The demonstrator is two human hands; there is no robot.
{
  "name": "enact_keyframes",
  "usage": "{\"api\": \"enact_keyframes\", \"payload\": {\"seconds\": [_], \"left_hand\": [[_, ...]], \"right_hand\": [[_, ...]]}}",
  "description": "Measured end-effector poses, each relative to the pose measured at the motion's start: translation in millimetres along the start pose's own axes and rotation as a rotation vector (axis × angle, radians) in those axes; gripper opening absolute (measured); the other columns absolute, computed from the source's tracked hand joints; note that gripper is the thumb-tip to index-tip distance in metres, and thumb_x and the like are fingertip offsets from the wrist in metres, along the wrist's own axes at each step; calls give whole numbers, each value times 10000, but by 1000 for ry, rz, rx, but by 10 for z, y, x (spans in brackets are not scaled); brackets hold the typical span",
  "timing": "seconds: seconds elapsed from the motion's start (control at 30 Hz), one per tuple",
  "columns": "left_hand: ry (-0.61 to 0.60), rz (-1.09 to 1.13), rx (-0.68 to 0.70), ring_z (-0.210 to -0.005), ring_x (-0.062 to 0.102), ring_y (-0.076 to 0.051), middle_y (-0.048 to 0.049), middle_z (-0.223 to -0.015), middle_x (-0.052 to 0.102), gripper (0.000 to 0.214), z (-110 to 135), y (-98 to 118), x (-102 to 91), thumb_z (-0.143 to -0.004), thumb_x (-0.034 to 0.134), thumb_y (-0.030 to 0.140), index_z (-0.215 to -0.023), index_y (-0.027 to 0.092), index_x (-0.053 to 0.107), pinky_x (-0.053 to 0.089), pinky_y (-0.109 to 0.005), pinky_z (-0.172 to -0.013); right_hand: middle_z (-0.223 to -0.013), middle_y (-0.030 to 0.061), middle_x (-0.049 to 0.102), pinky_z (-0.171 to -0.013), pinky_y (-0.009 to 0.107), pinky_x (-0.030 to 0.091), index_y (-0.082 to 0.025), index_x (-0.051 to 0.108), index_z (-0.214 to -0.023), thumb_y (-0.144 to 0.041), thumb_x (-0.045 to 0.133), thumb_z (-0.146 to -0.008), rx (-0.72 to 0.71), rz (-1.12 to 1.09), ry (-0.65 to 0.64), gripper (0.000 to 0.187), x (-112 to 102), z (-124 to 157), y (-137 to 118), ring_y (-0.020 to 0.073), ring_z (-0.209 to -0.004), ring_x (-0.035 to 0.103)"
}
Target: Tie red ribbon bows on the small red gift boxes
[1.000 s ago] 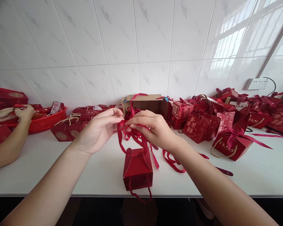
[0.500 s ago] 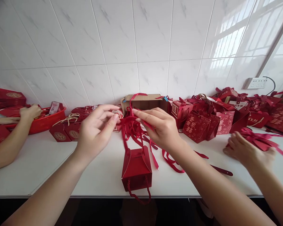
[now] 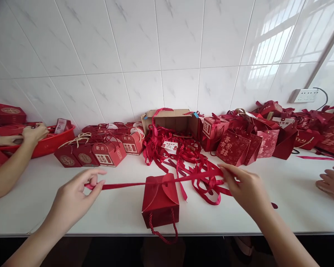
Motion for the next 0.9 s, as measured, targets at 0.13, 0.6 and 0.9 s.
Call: {"api": "enact_keyframes", "payload": {"seconds": [0.13,0.6,0.9], "left_hand": [[-210,-18,-30,-559,536,-149,18,-643,521,37,219,-312,248,-771,535,240,-795,240,563,441,-244,-560],[-312,510,-67,-1084,547,-214,-61,-1083,565,98,150,876,771,-833,532,193,-921,234,545,459,-363,-940],[-336,561,-166,-1063,529,-205,-60,-1118,531,198,240,707,931,-838,531,264,-1029,246,485,461,-337,-877]], "right_hand": [[-752,46,744,-520,317,523,-235,732,-892,-392,541,-843,72,22,-227,253,156,218,329,231,-597,679],[-1317,92,563,-1017,418,444,-247,567,-1276,-395,557,-879,-268,-404,-709,424,530,-53,-1051,267,-1235,504],[-1418,69,386,-1008,423,430,-306,638,-1164,-316,498,-905,-123,-419,-718,294,669,75,-938,278,-1285,425]]}}
Point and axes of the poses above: each hand's wrist, its own z-axis away from the middle knuckle, its own x-axis out of the palm, y = z × x, the point moved 4 cm from there along -z, towards the middle knuckle
